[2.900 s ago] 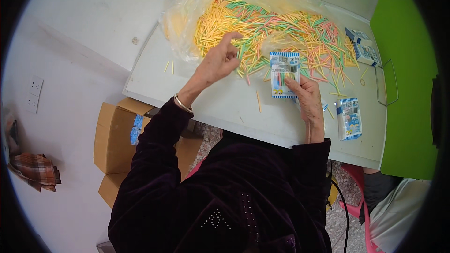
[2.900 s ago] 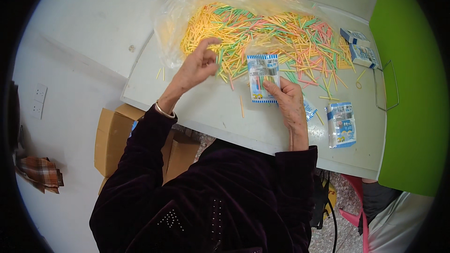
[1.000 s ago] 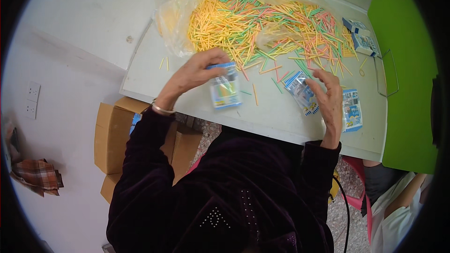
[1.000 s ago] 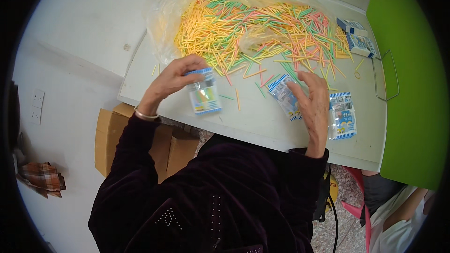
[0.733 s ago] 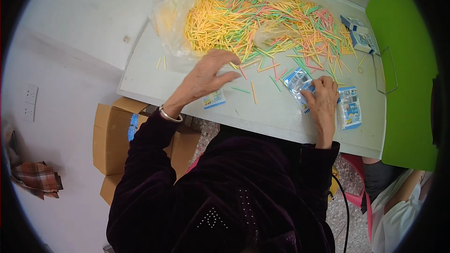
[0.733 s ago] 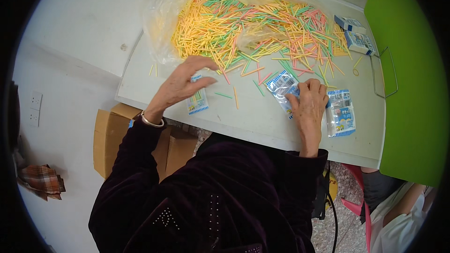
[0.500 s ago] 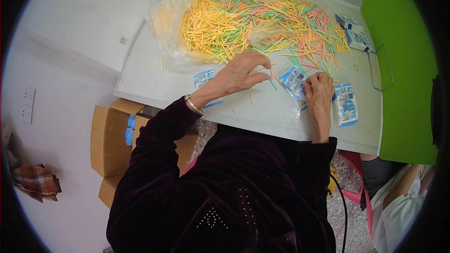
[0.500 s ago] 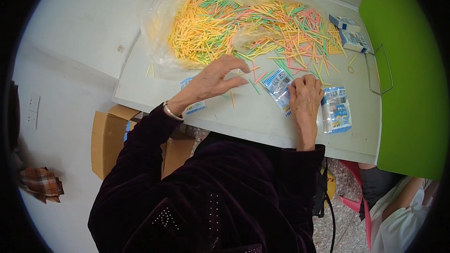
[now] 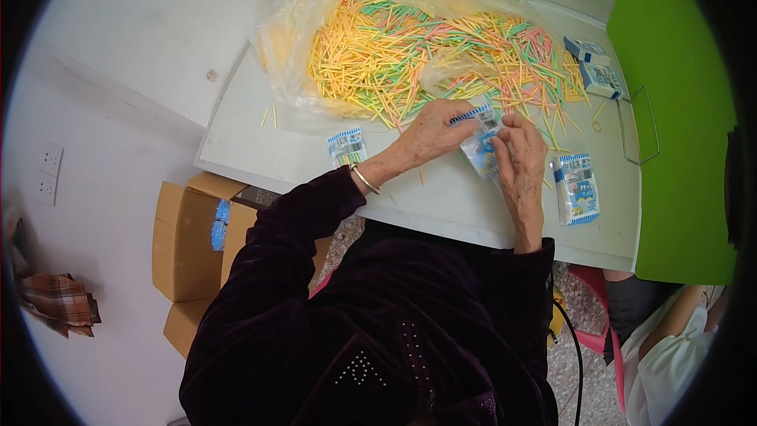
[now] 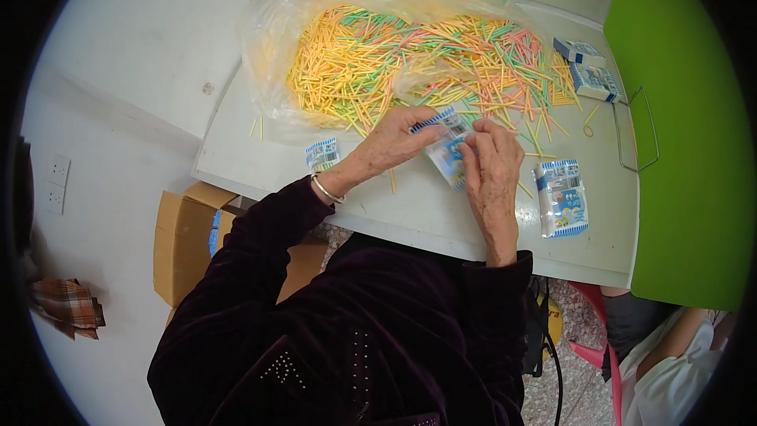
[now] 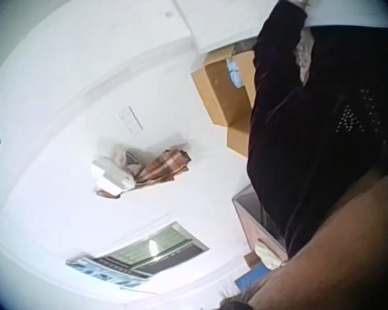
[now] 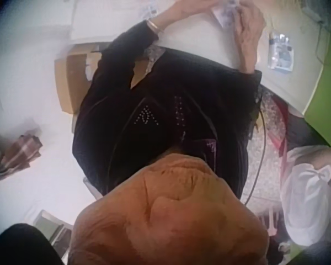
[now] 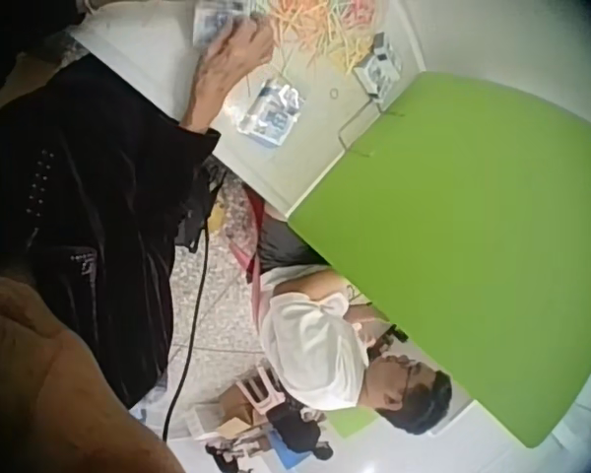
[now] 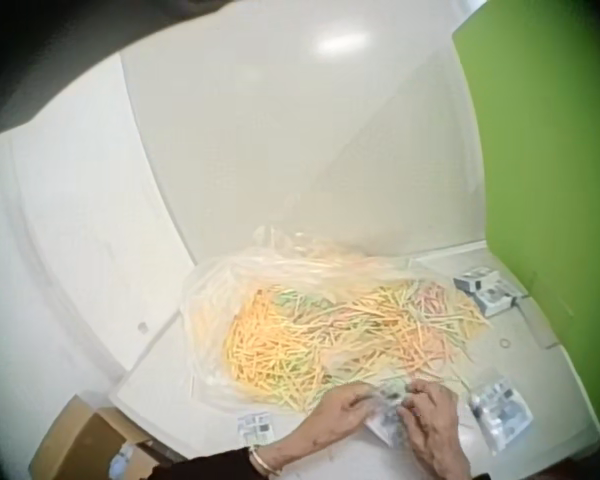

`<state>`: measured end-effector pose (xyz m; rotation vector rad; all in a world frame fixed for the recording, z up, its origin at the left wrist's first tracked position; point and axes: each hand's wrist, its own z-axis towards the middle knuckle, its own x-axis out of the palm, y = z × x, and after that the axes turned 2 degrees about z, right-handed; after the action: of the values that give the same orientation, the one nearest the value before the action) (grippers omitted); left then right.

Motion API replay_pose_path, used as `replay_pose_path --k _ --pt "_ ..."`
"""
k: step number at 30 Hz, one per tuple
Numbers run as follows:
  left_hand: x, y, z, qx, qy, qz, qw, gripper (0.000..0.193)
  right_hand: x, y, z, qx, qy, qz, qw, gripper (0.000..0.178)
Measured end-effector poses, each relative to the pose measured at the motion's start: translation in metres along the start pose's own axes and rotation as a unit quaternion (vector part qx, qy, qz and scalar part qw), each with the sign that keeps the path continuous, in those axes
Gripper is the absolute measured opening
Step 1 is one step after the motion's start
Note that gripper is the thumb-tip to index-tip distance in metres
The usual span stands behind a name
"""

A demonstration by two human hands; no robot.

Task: Packaging colorful plastic sticks into small transparent bags at a workbench.

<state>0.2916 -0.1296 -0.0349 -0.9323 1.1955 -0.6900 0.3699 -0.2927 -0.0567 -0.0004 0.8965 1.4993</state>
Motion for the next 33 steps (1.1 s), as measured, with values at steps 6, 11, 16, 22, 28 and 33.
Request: replay_pose_path --k 6,11,16,22,28,33 --pt "-0.014 0.006 -0.015 0.047 -0.032 0.034 0.998 0.016 0.017 0.005 0.000 0.174 0.045 0.190 0.965 0.018" --pt "-0.019 0.006 -0.027 0.145 -0.098 0.150 0.973 0.013 0.018 0.015 0.004 0.295 0.121 0.307 0.897 0.016" --pt "-0.017 0.015 -0.032 0.173 -0.129 0.184 0.959 0.009 0.025 0.015 0.000 0.292 0.134 0.319 0.891 0.017" --pt "-0.020 0.013 -0.038 0.159 -0.123 0.214 0.956 0.008 0.030 0.017 0.001 0.279 0.151 0.303 0.899 0.017" --pt "-0.038 0.023 -0.035 0.151 -0.059 0.189 0.968 0.019 0.029 0.018 -0.001 0.293 0.140 0.323 0.889 0.017" --pt "-0.100 0.042 -0.010 0.188 -0.141 0.376 0.896 0.036 0.028 0.013 -0.002 0.301 0.141 0.331 0.883 0.018"
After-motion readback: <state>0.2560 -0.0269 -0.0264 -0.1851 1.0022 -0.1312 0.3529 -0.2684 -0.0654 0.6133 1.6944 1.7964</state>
